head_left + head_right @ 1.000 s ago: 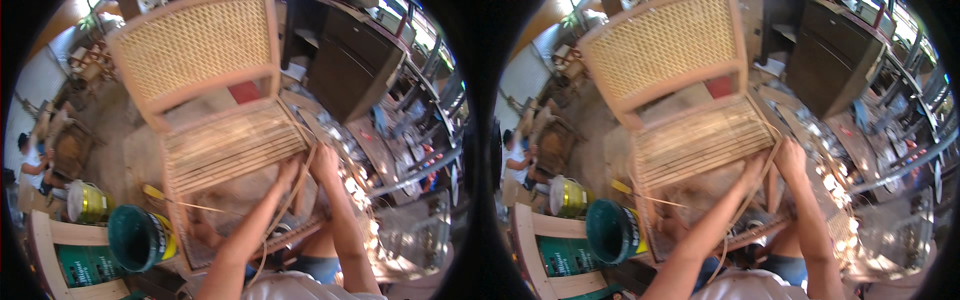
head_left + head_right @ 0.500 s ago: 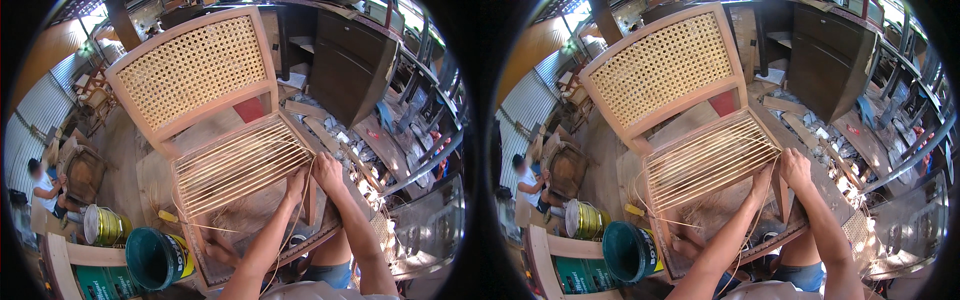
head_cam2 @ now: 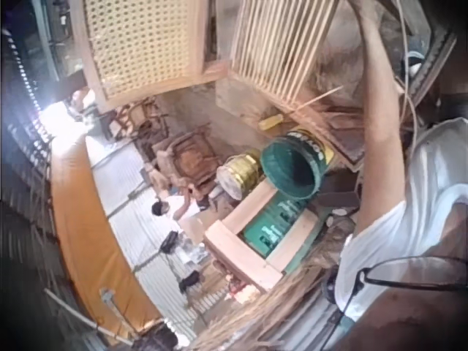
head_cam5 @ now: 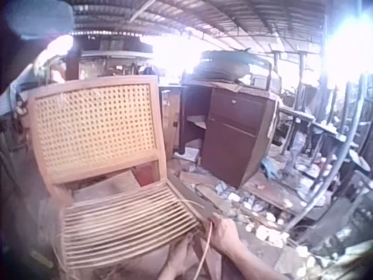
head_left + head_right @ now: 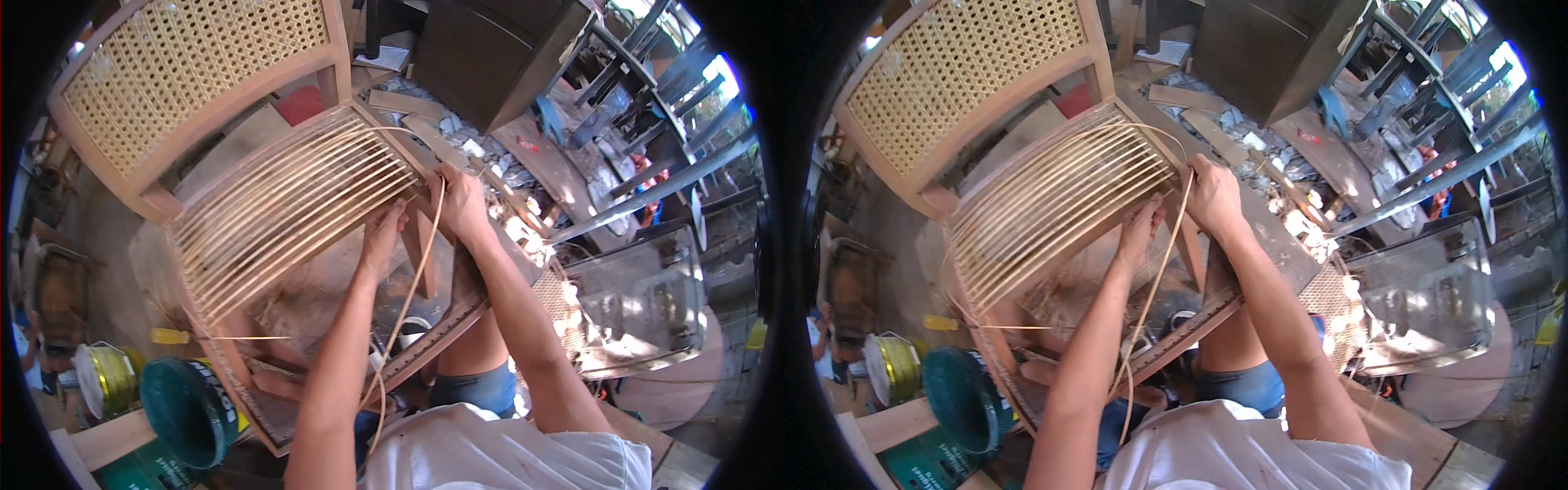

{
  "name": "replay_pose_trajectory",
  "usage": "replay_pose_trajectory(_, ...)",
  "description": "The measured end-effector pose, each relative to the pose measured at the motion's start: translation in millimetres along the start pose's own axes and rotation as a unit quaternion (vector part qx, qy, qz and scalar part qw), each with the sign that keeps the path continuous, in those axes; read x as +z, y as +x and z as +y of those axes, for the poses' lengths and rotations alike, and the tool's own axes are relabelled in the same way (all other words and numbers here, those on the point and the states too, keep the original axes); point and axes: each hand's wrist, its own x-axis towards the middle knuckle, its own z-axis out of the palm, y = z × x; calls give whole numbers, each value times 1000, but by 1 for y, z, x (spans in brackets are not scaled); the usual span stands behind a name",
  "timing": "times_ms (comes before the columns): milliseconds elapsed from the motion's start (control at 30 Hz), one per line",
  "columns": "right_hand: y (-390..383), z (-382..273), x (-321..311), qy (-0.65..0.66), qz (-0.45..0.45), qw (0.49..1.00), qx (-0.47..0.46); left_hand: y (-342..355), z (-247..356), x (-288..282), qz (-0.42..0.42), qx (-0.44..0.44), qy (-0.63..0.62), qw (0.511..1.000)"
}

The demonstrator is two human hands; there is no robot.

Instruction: Repairing a wooden chair by weaving rattan strips into the seat and using a sanding block.

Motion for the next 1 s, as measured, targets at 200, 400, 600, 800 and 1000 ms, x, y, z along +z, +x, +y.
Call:
replay_pose_trajectory(200, 3, -3, -1, -14, -45, 999, 5, 4, 9, 9, -41, 149, 2, 988)
replay_pose_trajectory(400, 4, -2, 4, -77, -35, 996, -35, 2, 10, 2, -31, 132, 91, 987)
replay_pose_trajectory(600, 5, -5, 2, -69, -26, 997, -36, -7, 13, 6, -14, 155, 100, 983)
replay_pose_trajectory(800, 1, -7, -5, 55, 9, 997, 56, -1, 7, 6, 19, 214, 18, 976)
replay_pose_trajectory(1000, -3, -11, -9, 69, -23, 994, 83, 0, 3, 2, -35, 142, -16, 989)
